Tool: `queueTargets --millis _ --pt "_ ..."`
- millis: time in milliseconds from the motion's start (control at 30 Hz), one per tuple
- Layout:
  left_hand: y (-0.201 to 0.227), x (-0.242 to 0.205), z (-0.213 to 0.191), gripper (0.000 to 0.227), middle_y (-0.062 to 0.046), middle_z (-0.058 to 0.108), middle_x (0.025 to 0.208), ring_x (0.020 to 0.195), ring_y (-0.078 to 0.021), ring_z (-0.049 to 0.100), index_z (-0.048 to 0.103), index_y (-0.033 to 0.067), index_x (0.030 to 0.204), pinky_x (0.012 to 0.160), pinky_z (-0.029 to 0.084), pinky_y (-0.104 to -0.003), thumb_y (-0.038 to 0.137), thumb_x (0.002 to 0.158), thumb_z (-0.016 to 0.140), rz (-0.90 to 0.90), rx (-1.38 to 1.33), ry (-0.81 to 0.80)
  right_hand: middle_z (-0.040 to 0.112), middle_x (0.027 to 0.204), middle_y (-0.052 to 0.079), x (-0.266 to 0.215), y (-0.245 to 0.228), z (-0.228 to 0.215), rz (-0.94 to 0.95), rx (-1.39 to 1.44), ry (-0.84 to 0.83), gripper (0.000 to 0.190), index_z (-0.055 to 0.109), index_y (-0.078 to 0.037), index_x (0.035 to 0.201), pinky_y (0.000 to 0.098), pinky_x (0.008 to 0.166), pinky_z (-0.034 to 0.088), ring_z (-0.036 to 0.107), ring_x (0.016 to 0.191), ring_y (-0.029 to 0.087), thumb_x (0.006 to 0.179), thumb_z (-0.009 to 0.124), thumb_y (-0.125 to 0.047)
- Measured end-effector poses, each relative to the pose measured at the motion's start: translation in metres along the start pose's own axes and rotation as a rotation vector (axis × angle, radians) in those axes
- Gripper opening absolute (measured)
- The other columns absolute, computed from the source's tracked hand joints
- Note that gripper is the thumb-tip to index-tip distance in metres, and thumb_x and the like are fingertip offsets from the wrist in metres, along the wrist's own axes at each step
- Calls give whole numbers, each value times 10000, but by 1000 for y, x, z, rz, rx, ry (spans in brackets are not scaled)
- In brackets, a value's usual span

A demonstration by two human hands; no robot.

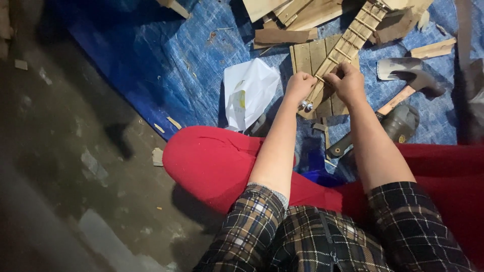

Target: Assembling a wooden stringed instrument by attaching strings and hammering components.

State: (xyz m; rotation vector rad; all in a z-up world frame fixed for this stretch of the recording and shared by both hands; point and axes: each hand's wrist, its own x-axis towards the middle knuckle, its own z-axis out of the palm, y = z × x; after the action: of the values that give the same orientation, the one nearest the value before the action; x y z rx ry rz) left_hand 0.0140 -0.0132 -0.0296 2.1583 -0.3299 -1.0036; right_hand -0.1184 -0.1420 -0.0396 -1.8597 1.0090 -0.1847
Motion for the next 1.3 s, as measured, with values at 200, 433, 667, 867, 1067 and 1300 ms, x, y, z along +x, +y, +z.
queueTargets --millis 200,433,667,867,1067,1300 --pt "21 -24 -11 248 -115 739 1031 1078 -345 698 761 81 984 924 560 -477 299 866 743 -45 -97 -52 701 883 140 2 4 3 -17 12 16 211 726 -125 999 445 782 537 701 886 359 943 879 -259" --pt "-6 -31 -1 193 -96 719 1144 1130 -345 679 794 173 1038 1010 568 -458 270 887 723 98 -86 71 687 874 140 0 -9 -5 -29 8 5 202 729 -114 1020 469 776 533 694 882 361 953 867 -246" --pt "12 -69 -9 664 -106 648 1204 1103 -287 658 599 105 1233 971 524 -366 331 672 872 391 105 72 634 772 81 -16 -61 -25 -154 -80 56 432 719 -140 1322 360 613 495 579 642 212 901 802 -93" --pt "10 -74 -7 417 -33 659 1125 1024 -252 665 603 142 1093 883 535 -365 222 733 798 291 229 196 739 864 66 -12 -72 -27 -340 -438 82 141 823 -172 1063 388 591 511 660 678 272 939 800 -236" --pt "19 -75 0 193 -33 694 1013 887 -290 686 661 132 953 782 548 -406 245 811 727 265 253 316 707 844 -1 -6 -74 -19 -520 -760 244 122 778 -205 879 380 528 501 650 632 271 888 765 -326" --pt "29 -60 -15 160 -129 738 832 763 -355 696 732 73 768 753 558 -431 199 816 645 95 196 175 674 916 -10 -25 -148 -35 -817 -825 287 108 749 -168 889 305 679 543 657 796 178 857 807 -254"
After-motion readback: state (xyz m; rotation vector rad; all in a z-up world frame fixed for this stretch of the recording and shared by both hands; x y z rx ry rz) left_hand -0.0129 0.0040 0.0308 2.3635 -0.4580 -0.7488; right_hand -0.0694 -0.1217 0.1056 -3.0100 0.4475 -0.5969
